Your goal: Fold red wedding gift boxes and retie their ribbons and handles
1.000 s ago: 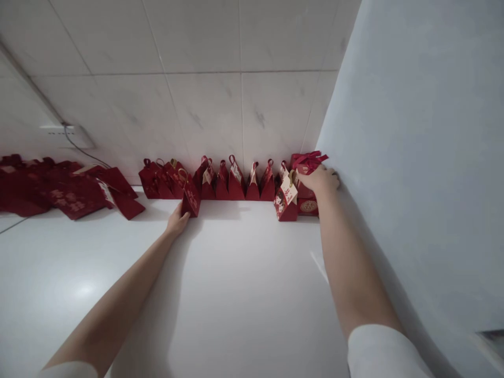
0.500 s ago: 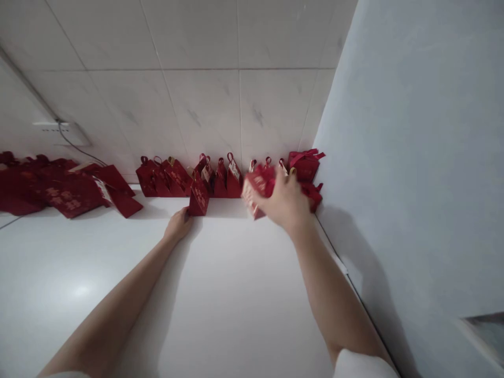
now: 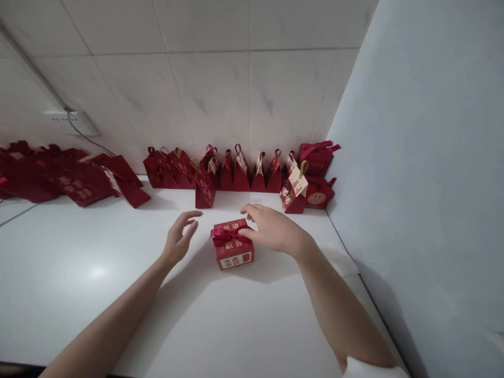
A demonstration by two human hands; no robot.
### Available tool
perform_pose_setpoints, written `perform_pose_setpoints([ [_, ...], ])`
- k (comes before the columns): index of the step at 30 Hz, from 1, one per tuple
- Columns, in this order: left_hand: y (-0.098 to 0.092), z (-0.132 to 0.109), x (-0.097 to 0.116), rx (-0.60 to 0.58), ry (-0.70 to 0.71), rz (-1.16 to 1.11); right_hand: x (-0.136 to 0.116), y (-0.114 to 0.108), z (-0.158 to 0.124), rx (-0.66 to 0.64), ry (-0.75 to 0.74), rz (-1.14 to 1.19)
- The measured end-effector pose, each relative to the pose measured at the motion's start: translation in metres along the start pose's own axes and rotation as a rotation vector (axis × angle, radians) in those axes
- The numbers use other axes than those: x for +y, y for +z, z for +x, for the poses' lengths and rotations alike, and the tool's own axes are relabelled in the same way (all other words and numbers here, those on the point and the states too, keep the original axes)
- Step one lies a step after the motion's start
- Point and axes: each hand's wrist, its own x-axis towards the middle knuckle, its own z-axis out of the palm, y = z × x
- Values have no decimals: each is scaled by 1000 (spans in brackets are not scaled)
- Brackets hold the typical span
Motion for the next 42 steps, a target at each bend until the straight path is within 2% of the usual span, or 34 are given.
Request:
perform_pose_setpoints([
  [3,2,-8,20,-228,10,-115,-3,4,-3,-86,-26,-32],
  [5,0,-11,23,-297,57,-178,-1,12,0,-111,-79,0],
  [9,-10,-14,17,-233,50,-286,8,26,10,68,-151,-29],
  [12,-14,-14,18,-139,41,-223,9,28,12,144,-163,-91],
  [14,-14,-15,23,-91,117,-151,3,25,8,115,-124,-75],
  [16,-11,-15,29,-98,199,-104,-5,21,2,26,-73,-50],
  [19,-9,-16,36,-192,250,-80,-17,18,-6,-149,-54,-29],
  [21,-9,-17,38,-258,257,-78,-21,18,-8,-210,-80,-36],
  [26,-16,-16,40,-306,312,-111,-16,20,-3,-172,-114,-18],
  [29,-19,-17,43,-273,346,-155,-13,20,0,-147,-109,25],
  [33,-16,-20,48,-195,296,-86,-9,21,3,-164,-165,43],
  [37,-8,-22,48,-285,288,-32,-5,25,6,-198,-128,23],
  [40,-2,-23,46,-372,317,-64,-4,26,6,-220,-83,24],
  [42,0,-25,46,-391,333,-106,-3,25,6,-215,-76,44],
])
